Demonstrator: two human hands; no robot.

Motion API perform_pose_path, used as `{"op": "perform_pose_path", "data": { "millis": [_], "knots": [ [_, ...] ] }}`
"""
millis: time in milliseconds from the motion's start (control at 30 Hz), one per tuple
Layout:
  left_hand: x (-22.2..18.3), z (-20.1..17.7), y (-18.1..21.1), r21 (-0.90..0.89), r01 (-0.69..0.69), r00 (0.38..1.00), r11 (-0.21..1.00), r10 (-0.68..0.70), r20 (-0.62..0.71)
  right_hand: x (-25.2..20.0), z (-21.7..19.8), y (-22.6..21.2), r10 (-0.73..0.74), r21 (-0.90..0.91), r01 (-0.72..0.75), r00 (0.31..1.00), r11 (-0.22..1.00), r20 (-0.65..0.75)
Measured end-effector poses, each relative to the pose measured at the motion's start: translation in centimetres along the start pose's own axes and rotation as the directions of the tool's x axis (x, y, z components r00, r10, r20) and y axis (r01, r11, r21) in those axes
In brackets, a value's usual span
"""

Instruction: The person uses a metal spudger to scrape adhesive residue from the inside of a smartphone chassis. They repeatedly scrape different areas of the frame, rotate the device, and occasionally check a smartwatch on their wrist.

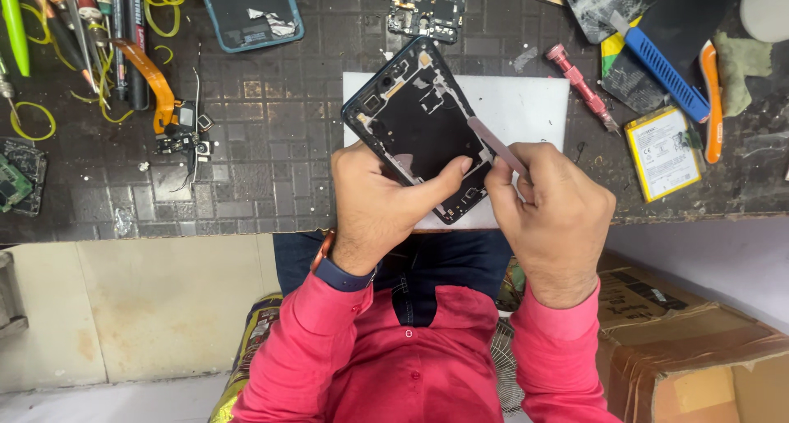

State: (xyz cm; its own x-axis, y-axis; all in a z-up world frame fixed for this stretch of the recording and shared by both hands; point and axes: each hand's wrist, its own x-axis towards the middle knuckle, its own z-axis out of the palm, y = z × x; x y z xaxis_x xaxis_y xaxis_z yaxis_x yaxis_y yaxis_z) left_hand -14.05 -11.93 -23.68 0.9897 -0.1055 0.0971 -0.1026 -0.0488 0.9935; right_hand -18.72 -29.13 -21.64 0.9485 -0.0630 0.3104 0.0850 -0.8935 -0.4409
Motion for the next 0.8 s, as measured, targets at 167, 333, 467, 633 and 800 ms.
{"op": "perform_pose_path", "data": {
  "millis": [167,333,467,633,800],
  "knots": [
    [0.0,-0.1,0.0,0.018,-0.015,1.000,1.000,0.015,0.014,-0.3,0.7,0.4,0.021,0.045,-0.019,0.999,0.999,-0.044],
    [-0.1,-0.2,0.1,-0.110,0.037,0.999,0.993,-0.033,0.041,-1.2,1.5,0.2,0.212,0.229,-0.177,0.968,0.957,-0.137],
    [-0.1,-0.2,-0.1,-0.152,0.051,0.998,0.987,-0.046,0.034,-1.7,2.5,0.6,0.310,0.412,-0.235,0.942,0.880,-0.126],
    [-0.1,-0.4,-0.4,-0.096,0.015,0.998,0.995,-0.010,0.056,-1.8,3.6,1.6,0.342,0.523,-0.250,0.936,0.815,-0.087],
    [0.0,-0.6,-0.4,-0.087,0.010,0.993,0.996,0.000,0.114,-1.7,2.5,1.8,0.295,0.603,-0.227,0.956,0.765,-0.013]
  ]
}}
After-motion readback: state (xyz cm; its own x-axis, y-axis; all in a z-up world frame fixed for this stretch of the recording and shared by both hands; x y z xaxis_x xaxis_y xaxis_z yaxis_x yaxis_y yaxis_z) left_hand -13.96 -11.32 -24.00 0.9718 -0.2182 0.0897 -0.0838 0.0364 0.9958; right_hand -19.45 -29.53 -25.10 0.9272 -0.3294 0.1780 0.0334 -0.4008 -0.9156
